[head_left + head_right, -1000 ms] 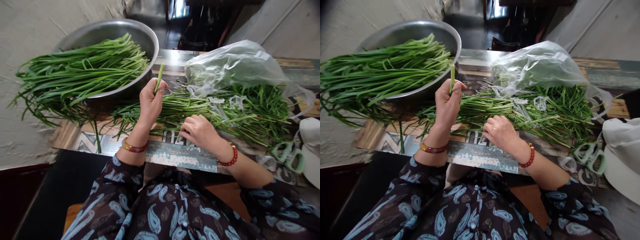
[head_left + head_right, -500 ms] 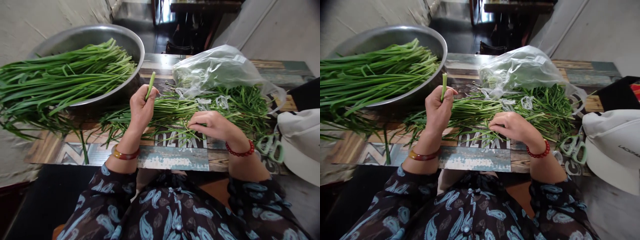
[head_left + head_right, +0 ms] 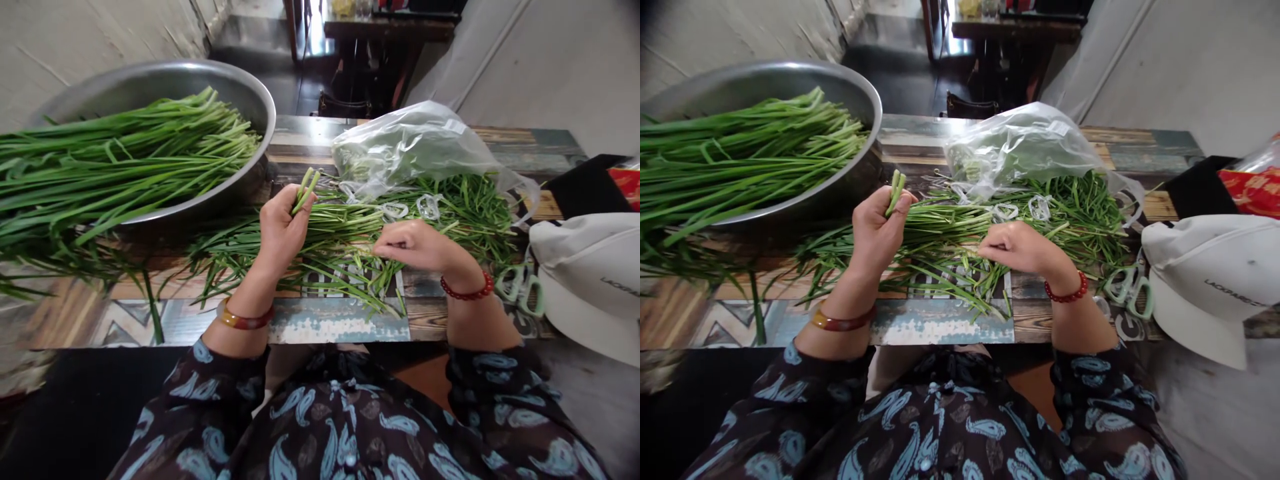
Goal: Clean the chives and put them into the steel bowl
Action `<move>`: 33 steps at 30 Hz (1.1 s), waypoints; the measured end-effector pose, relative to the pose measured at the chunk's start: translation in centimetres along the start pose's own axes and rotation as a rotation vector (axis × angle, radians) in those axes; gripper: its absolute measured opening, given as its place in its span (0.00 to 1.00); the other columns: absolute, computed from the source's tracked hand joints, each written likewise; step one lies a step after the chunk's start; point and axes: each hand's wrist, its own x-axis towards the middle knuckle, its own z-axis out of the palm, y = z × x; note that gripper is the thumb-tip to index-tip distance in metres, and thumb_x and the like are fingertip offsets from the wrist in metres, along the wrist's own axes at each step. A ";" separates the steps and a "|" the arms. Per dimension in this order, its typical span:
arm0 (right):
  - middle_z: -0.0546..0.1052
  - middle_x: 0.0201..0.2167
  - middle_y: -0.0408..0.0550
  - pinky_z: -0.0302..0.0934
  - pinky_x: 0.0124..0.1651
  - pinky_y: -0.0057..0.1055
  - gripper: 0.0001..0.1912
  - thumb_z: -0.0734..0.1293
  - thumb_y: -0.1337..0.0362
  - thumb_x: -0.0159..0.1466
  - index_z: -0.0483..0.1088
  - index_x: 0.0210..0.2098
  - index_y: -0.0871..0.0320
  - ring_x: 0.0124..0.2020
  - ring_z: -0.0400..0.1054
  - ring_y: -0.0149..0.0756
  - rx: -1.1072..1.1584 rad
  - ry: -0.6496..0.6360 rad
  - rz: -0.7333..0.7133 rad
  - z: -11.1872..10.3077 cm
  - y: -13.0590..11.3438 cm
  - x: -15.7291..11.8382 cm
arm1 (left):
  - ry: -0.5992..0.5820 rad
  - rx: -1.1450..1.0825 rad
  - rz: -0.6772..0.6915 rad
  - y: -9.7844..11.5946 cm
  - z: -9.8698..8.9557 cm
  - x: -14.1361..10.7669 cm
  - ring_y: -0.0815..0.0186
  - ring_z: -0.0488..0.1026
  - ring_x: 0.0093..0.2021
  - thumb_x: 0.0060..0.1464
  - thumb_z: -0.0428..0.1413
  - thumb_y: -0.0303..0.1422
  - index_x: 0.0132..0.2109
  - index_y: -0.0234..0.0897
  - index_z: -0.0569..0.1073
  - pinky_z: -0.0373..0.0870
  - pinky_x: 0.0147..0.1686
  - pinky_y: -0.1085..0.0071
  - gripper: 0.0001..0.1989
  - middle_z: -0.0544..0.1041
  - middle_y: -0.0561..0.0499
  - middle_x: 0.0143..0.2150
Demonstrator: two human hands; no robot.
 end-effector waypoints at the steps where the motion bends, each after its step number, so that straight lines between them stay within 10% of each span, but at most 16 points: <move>1: 0.81 0.32 0.47 0.64 0.38 0.30 0.14 0.64 0.59 0.68 0.78 0.32 0.56 0.33 0.73 0.34 -0.019 0.109 0.043 0.0 0.0 0.0 | -0.003 -0.003 0.001 0.0 0.0 0.0 0.69 0.60 0.27 0.64 0.52 0.41 0.30 0.39 0.68 0.58 0.30 0.71 0.16 0.63 0.55 0.24; 7: 0.81 0.34 0.47 0.64 0.38 0.33 0.10 0.66 0.62 0.66 0.80 0.36 0.56 0.33 0.72 0.36 -0.069 0.398 0.150 -0.1 0.4 0.2 | -0.026 -0.038 0.008 0.0 0.2 0.0 0.68 0.63 0.29 0.64 0.52 0.40 0.31 0.40 0.71 0.60 0.31 0.70 0.14 0.65 0.54 0.25; 20: 0.77 0.36 0.50 0.61 0.41 0.32 0.08 0.67 0.64 0.66 0.76 0.42 0.58 0.38 0.70 0.38 -0.288 -0.006 -0.007 2.8 -0.8 1.0 | -0.018 -0.008 0.000 0.0 0.3 -0.2 0.69 0.66 0.30 0.64 0.52 0.39 0.32 0.39 0.72 0.62 0.32 0.71 0.13 0.68 0.54 0.26; 33: 0.79 0.28 0.45 0.64 0.31 0.27 0.11 0.65 0.60 0.66 0.78 0.35 0.58 0.28 0.72 0.29 0.399 0.305 0.208 0.2 -0.8 0.5 | -0.025 0.025 0.002 0.1 0.1 -0.1 0.71 0.62 0.27 0.63 0.52 0.36 0.32 0.36 0.73 0.59 0.30 0.74 0.13 0.67 0.55 0.25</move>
